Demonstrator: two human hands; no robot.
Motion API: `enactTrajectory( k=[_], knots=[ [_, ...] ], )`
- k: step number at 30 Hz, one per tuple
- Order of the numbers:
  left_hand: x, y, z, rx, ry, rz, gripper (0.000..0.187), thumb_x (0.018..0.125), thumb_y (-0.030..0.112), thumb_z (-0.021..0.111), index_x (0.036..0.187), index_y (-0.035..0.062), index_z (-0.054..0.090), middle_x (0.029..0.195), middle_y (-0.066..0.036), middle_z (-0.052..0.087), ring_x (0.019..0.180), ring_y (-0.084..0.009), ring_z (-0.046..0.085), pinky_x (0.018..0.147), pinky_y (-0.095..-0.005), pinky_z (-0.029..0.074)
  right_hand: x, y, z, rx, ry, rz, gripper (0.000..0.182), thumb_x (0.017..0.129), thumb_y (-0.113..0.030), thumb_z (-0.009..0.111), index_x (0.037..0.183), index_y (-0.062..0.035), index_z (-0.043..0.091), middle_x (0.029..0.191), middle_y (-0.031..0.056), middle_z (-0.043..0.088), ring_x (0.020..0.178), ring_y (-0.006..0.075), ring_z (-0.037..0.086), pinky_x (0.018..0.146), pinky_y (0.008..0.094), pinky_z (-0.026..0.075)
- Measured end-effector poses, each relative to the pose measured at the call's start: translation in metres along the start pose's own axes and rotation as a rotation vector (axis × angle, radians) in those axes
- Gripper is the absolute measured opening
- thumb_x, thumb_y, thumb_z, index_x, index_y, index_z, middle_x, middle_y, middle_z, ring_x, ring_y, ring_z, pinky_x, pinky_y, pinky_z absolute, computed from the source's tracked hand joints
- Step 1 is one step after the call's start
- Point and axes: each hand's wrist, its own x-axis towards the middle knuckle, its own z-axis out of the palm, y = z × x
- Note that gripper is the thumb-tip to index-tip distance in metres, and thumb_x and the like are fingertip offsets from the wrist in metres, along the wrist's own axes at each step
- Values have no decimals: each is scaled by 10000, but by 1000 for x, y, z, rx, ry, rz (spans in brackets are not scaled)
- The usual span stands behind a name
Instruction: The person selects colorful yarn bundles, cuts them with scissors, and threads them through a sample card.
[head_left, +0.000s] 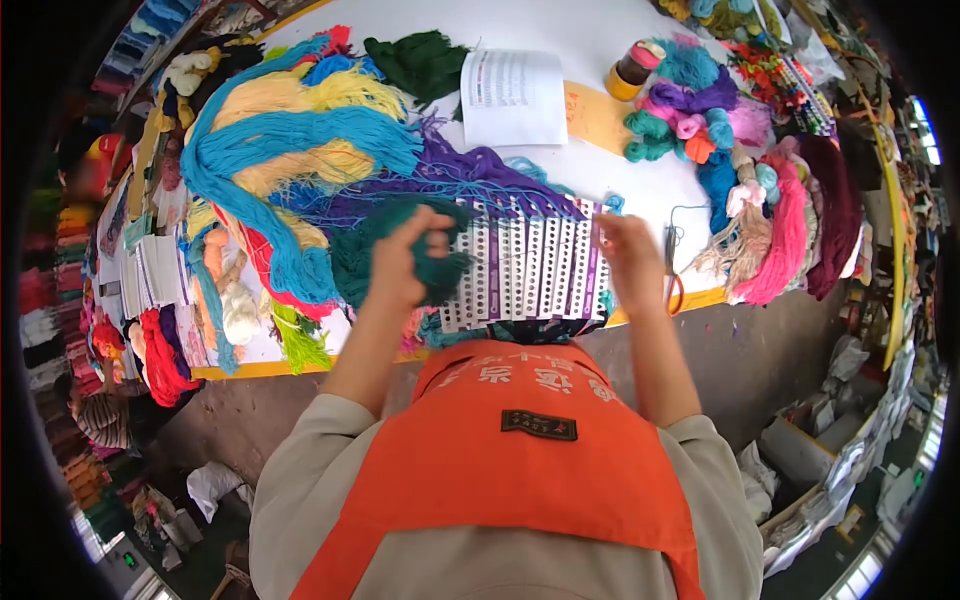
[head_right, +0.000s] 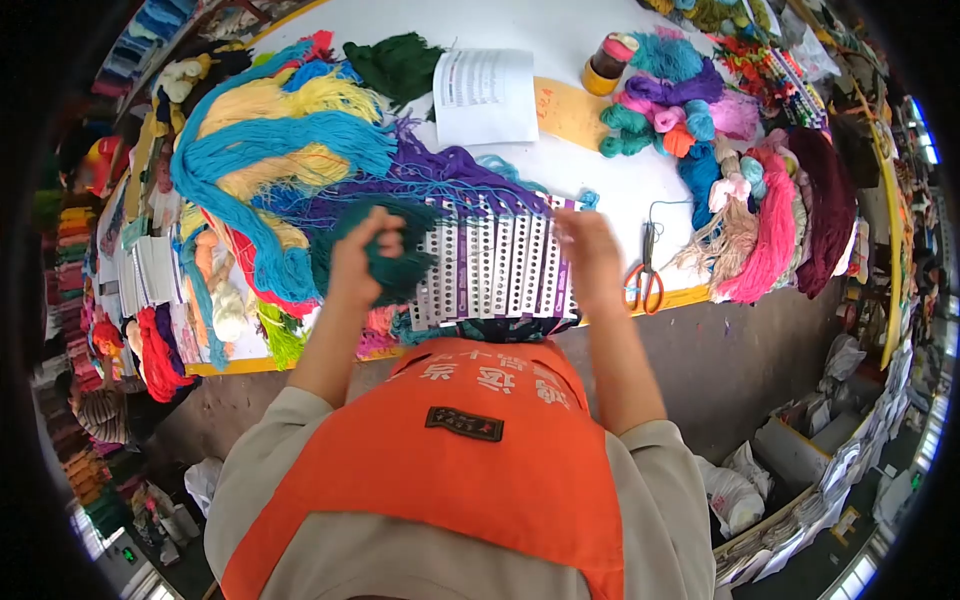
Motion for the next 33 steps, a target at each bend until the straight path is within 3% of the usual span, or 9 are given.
enactTrajectory(
  k=[5,7,9,11,13,18,20,30,33],
  knots=[
    [21,37,-64,-398,-149,173,233,1004,168,531,1171,6,532,672,32,389,539,-61,373,486,-231,329,52,-74,-246,209,312,-207,92,852,-53,564,775,-83,522,685,18,512,663,155,543,690,348,499],
    [25,19,-40,-298,-281,52,382,1017,228,511,1301,-25,480,635,40,346,517,-56,351,486,-227,318,30,-132,-172,75,1169,-410,63,745,25,510,750,-18,556,695,59,508,554,177,480,528,336,428],
    [43,-23,-8,58,-193,-107,430,964,177,552,1329,-36,473,615,40,399,516,-58,367,487,-237,305,92,-48,-316,-633,750,-467,126,836,-9,470,878,-5,589,835,82,540,682,182,514,609,323,444],
    [74,-77,29,223,-81,-250,293,878,131,645,1136,-7,646,656,11,538,538,-78,438,501,-237,339,131,44,-302,-1417,393,-668,213,928,-42,429,1007,9,621,974,104,573,809,187,547,690,310,460],
    [113,-128,49,728,24,-200,176,859,192,670,871,19,698,704,-46,654,522,-106,533,479,-260,405,109,53,-159,-969,-133,-232,171,950,-117,510,1011,-20,638,911,109,619,794,166,606,693,311,485],
    [151,-176,63,1082,46,-181,237,849,217,675,720,18,670,625,-61,634,507,-156,581,478,-327,458,121,112,-79,-1090,-248,-169,104,941,-145,597,1005,-63,609,726,88,637,608,148,586,577,301,460],
    [151,-178,65,937,101,-194,212,854,194,664,723,27,646,621,-54,617,515,-151,576,477,-324,447,125,109,-79,-1054,-279,-92,137,933,-208,603,1022,-105,585,719,140,651,628,301,647,569,407,468],
    [159,-176,56,1021,-62,-205,113,877,135,661,821,37,648,668,-33,629,519,-124,555,481,-281,424,135,106,-78,-778,-350,210,110,967,-132,570,1023,-53,519,691,26,585,593,94,551,556,254,460],
    [147,-155,62,573,78,-145,111,886,143,649,889,34,672,747,-49,664,569,-111,551,512,-266,426,139,106,-86,-772,-310,302,119,941,-120,601,1005,-34,549,705,37,613,621,92,591,562,254,491]
  ],
)
